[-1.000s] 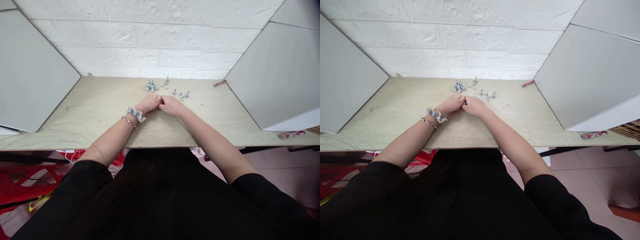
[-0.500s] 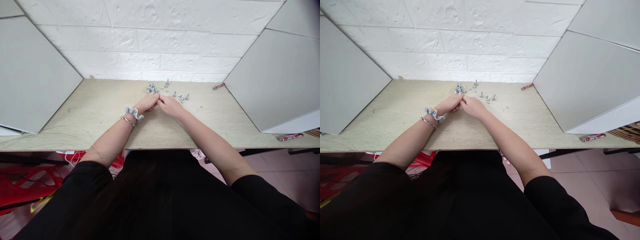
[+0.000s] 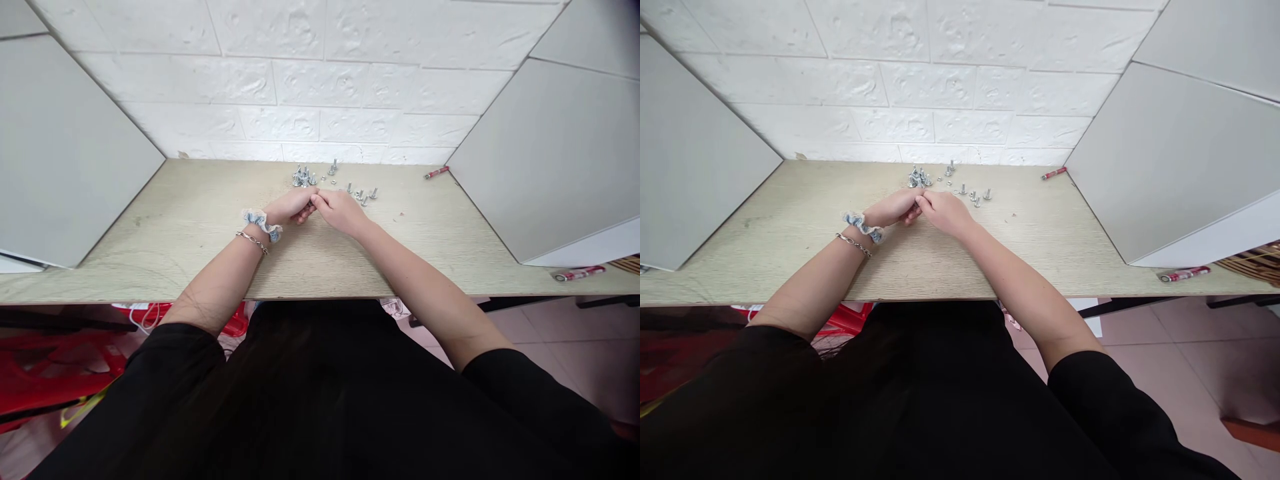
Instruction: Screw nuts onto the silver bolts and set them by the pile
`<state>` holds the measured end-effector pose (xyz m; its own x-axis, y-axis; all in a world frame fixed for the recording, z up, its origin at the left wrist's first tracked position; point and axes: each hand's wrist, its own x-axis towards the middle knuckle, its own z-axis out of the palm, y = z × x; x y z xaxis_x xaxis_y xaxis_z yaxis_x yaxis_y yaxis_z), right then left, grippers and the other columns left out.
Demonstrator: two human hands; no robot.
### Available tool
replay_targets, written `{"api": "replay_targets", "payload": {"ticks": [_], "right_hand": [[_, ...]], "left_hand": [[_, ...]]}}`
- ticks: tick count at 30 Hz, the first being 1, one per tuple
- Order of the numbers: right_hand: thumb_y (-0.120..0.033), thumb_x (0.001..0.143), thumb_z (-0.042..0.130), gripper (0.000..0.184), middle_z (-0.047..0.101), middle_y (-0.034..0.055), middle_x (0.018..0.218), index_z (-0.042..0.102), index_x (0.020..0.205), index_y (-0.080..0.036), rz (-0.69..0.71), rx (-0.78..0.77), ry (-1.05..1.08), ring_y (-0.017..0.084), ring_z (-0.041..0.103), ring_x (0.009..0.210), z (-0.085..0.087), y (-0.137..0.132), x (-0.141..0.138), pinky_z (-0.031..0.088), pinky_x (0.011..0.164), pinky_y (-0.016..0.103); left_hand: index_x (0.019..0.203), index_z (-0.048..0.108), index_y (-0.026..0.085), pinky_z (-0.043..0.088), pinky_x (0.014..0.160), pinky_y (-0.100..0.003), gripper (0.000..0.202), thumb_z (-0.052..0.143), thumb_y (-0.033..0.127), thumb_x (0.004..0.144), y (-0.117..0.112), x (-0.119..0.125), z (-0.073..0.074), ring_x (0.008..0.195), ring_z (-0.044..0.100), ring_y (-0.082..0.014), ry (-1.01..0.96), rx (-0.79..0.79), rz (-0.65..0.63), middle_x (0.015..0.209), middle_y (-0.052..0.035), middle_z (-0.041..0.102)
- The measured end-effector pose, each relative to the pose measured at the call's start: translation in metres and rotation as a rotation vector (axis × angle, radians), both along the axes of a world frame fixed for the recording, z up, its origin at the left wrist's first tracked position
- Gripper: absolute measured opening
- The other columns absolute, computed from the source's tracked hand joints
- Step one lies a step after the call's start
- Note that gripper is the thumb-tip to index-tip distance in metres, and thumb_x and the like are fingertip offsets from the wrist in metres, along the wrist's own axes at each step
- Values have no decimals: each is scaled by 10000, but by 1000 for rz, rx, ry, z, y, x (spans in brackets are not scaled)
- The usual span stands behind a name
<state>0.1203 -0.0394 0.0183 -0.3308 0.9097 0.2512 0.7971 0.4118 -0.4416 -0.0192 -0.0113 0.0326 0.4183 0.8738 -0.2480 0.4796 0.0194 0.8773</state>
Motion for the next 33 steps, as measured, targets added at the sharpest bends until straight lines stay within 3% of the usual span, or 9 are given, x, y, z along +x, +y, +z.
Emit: {"api": "replay_targets", "payload": {"ticks": [9,22,33], "right_hand": [[-346,987,302,428,726,79,979,684,934,-160,-19,-3,-26,203,634,887,-1,0,0,414,765,293],[-315,989,305,391,714,91,991,653,918,-151,7,-40,8,199,624,917,-3,2,1,408,800,287],[-308,991,306,348,696,97,1046,621,967,-164,26,-104,38,201,613,976,-3,0,2,408,879,306]], "left_hand": [[544,350,202,220,356,-196,338,345,231,881,2,3,-5,310,306,-55,-101,-114,-21,398,48,340],[576,367,205,251,357,-197,299,365,269,869,6,3,-13,336,338,-73,-43,-72,36,412,36,361],[563,383,202,311,418,-213,320,348,256,876,3,5,-9,370,398,-79,56,-30,83,465,16,420]]}}
